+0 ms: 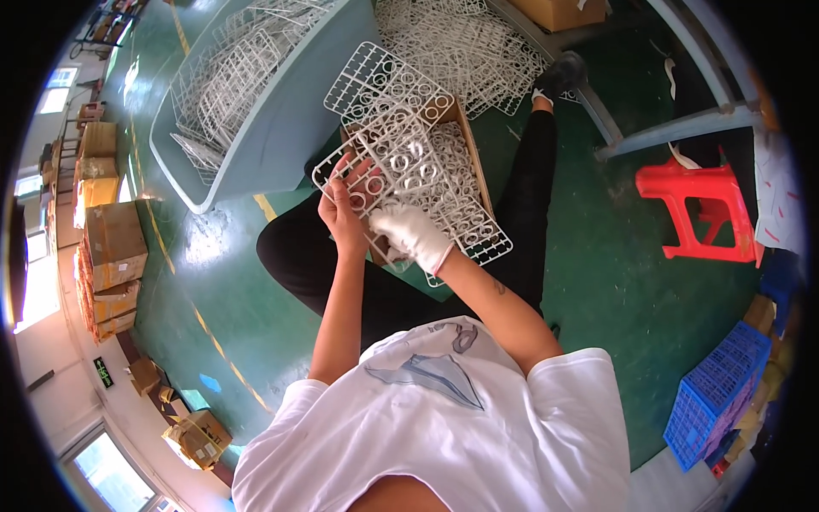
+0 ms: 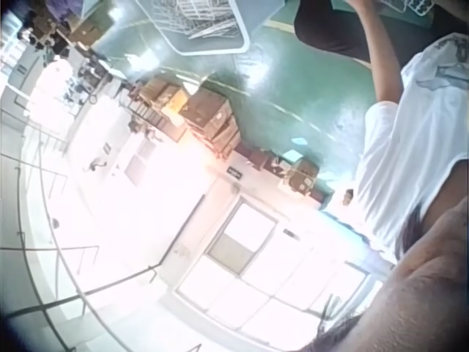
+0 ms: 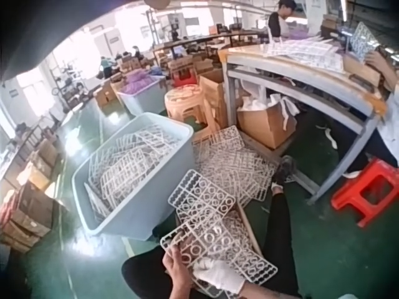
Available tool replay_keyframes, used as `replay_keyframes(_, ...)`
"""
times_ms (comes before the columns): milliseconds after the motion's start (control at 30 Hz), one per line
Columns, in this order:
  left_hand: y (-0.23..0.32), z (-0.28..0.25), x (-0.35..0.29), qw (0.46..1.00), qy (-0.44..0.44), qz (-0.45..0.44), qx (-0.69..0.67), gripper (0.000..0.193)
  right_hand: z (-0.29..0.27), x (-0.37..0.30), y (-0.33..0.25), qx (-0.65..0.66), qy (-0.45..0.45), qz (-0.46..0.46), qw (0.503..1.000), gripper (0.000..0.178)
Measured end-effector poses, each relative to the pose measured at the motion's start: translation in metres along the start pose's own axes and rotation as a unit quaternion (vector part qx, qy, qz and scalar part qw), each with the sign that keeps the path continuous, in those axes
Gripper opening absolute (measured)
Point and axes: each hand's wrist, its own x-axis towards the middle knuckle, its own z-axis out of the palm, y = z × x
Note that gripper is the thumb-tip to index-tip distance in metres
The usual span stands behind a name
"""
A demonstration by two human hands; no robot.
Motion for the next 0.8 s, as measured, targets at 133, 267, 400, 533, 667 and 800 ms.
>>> replay_keyframes(133, -0.007, -0.007, 0.008, 0.998, 0.048, 0.000, -0.032, 0.040, 0.002, -0.012, 0.007, 0.360, -0.235, -0.038, 0.902, 0.023)
replay_keyframes(267, -0.002, -0.011, 0.006, 0.999, 0.017, -0.023, -0.028, 0.045, 0.014, 0.001, 0.004, -0.033, 0.238, -0.290, 0.926, 0.010)
replay_keyframes(400, 0.003, 0.000, 0.001, 0.997, 0.041, -0.022, -0.056, 0.045, 0.011, 0.004, 0.026, -0.502, 0.230, -0.327, 0.767, 0.034)
replay_keyframes(533, 0.014, 0.013, 0.002, 0.997, 0.045, -0.008, -0.064, 0.044, 0.006, 0.007, 0.021, -0.430, 0.277, -0.370, 0.775, 0.023)
replay_keyframes(667, 0.016, 0.018, 0.003, 0.995, 0.092, 0.023, -0.031, 0.041, -0.002, 0.011, 0.018, -0.298, 0.384, -0.479, 0.731, 0.013)
replay_keyframes(800, 0.011, 0.017, -0.001, 0.998, 0.053, 0.020, 0.009, 0.046, -0.002, 0.002, 0.014, -0.427, 0.325, -0.359, 0.764, 0.014)
